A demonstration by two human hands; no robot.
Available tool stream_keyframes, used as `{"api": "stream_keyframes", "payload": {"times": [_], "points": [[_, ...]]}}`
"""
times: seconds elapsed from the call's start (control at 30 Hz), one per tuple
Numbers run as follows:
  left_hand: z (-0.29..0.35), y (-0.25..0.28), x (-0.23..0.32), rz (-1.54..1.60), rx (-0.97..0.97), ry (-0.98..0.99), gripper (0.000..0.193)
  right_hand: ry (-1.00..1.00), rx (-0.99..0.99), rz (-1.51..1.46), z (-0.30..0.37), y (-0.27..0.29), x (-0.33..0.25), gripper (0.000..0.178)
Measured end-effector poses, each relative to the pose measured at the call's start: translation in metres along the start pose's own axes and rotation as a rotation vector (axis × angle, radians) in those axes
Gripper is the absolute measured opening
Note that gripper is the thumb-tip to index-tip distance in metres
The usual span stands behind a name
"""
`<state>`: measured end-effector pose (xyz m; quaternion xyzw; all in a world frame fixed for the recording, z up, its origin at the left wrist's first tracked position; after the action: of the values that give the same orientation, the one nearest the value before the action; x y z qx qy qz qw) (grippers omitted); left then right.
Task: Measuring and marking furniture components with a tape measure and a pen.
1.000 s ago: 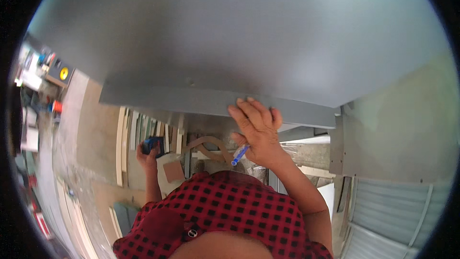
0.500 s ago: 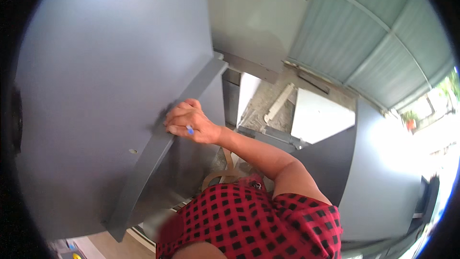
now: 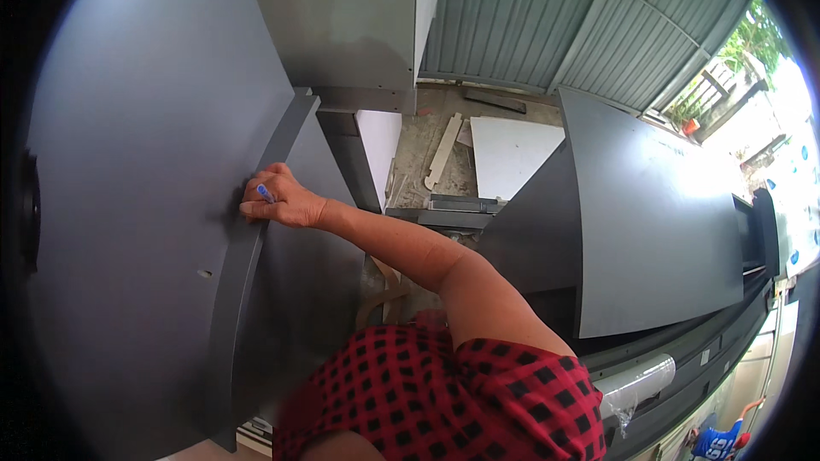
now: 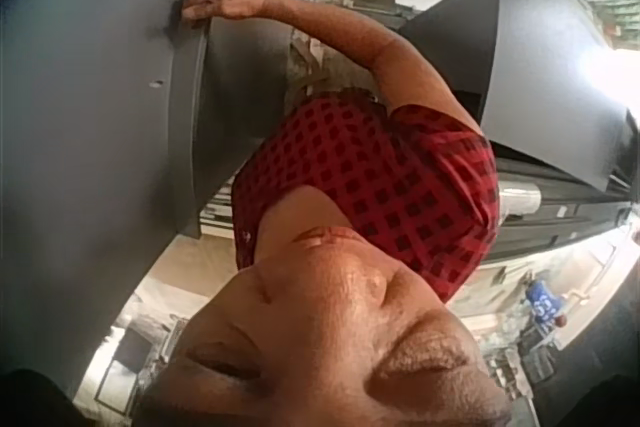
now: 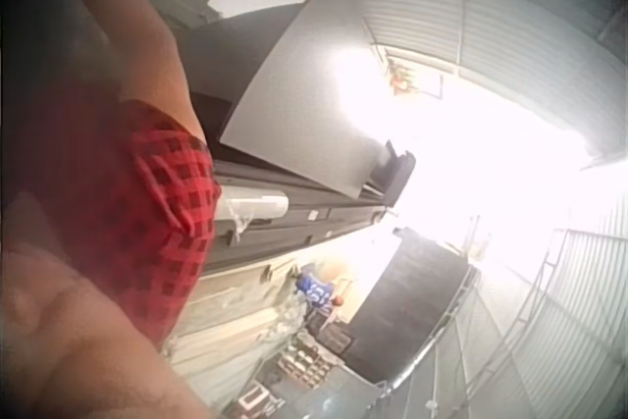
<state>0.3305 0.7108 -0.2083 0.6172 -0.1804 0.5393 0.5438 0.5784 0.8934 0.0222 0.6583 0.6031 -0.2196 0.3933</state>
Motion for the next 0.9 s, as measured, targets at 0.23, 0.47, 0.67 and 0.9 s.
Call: {"api": "stream_keyframes", "payload": {"times": [0.23,0.47,0.67,0.9], "points": [[0.056,0.028,-0.015,-0.107,0.172,0.179,0.055,0.324,0.107,0.228,0.003,-0.005,0.011,0.017],[0.169,0.117,-0.069,-0.278,0.467,0.461,0.055,0.028,-0.026,0.106,-0.004,0.007,0.001,0.018],[0.186,0.161,-0.148,-0.078,0.636,0.539,0.056,0.064,-0.070,0.083,-0.006,0.005,0.003,0.023],[0.161,0.171,-0.113,-0.052,0.626,0.446,0.052,0.105,-0.089,0.127,-0.012,0.004,-0.005,0.025]]}}
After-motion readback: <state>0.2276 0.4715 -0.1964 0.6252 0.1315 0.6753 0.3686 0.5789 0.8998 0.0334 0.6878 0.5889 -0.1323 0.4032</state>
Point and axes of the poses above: each hand's wrist, its own z-axis away from the middle knuckle, its own y-axis out of the back of the hand, x = y × z, the point moved 2 cm from there along -z, towards the middle knuckle, and after that the axes turned 11 degrees about x, right-handed, at the moved point
